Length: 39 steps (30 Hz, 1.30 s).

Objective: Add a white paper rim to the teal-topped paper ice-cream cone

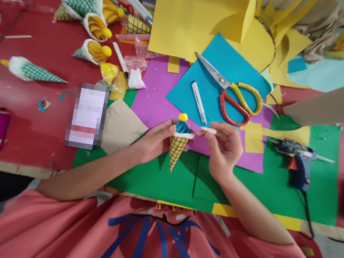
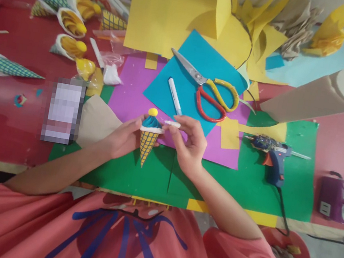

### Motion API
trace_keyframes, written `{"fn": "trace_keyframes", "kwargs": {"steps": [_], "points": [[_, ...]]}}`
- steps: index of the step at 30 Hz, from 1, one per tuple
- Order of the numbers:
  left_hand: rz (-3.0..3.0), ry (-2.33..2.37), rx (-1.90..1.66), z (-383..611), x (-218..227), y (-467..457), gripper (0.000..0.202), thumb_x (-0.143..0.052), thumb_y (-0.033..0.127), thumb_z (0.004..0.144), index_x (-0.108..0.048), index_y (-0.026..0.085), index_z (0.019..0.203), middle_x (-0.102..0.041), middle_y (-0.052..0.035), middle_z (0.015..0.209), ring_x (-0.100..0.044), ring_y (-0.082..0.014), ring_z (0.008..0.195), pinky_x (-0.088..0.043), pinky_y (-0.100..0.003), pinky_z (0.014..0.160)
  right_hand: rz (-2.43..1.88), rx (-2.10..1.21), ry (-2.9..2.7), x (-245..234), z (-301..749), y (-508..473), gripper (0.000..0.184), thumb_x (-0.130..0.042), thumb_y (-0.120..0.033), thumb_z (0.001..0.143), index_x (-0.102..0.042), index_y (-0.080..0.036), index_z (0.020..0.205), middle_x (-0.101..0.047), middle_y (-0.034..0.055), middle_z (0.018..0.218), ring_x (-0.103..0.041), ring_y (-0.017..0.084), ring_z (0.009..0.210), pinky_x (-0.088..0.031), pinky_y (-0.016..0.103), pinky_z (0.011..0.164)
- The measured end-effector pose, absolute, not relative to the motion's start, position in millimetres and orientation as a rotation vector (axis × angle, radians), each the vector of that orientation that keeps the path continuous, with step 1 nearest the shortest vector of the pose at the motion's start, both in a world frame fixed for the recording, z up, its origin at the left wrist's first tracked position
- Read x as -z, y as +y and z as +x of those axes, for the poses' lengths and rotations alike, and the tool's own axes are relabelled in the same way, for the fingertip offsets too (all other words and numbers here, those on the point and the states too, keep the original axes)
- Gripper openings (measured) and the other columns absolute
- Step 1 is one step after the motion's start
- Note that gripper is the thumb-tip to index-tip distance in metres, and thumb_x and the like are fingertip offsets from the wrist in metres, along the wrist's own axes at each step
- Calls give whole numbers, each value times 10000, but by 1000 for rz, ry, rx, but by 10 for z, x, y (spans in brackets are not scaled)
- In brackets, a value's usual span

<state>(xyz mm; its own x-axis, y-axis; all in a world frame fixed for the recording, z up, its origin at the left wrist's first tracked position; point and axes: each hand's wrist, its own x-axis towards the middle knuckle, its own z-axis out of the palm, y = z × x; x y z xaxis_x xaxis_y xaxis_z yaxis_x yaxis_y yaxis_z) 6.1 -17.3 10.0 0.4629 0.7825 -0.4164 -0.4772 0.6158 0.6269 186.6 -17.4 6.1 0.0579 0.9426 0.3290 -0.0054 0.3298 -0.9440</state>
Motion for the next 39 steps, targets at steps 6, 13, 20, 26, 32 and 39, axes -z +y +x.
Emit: {"fn": "trace_keyframes", "kwargs": {"steps": [6, 13, 20, 26, 32, 39], "points": [[438, 750, -840, 77, -109, -200, 540, -782, 491, 773, -518, 278, 1194, -704, -5, 1040, -697, -218, 1042, -567, -364, 894, -947, -847, -1547, -46, 1889, -200, 83, -699, -282, 902, -704, -248, 978, -754, 12, 835, -699, 158, 693, -587, 324, 644], [451, 762, -850, 97, -146, -209, 538, -781, 456, 778, -500, 287, 1204, -688, 5, 1046, -681, -202, 1039, -553, -351, 900, -833, -773, -1685, -78, 1862, -154, 145, -711, -174, 872, -718, -257, 991, -725, 11, 836, -684, 155, 770, -575, 299, 682], [593, 823, -864, 87, -119, -247, 706, -862, 461, 676, -488, 299, 1253, -662, 10, 1040, -672, -159, 935, -524, -274, 821, -859, -800, -1727, -63, 1846, -184, 113, -687, -198, 890, -699, -249, 990, -725, 17, 844, -684, 158, 754, -573, 298, 674], [677, 872, -953, 105, -68, -248, 550, -843, 363, 708, -541, 275, 1158, -664, 18, 1014, -646, -137, 899, -499, -245, 810, -815, -732, -1801, -82, 1830, -207, 96, -669, -169, 891, -656, -227, 966, -721, 29, 838, -697, 157, 751, -584, 294, 687], [733, 860, -993, 89, -85, -247, 602, -871, 372, 663, -543, 274, 1157, -646, -2, 1087, -631, -158, 944, -502, -269, 849, -762, -720, -1786, -91, 1837, -208, 134, -665, -135, 888, -667, -215, 996, -733, 37, 847, -711, 163, 796, -590, 287, 721], [812, 883, -1014, 79, -79, -276, 556, -837, 313, 721, -551, 293, 1197, -647, 10, 1068, -627, -134, 936, -491, -236, 848, -778, -736, -1786, -88, 1831, -222, 145, -670, -164, 896, -662, -211, 1033, -717, 33, 856, -686, 138, 735, -581, 261, 662]]}}
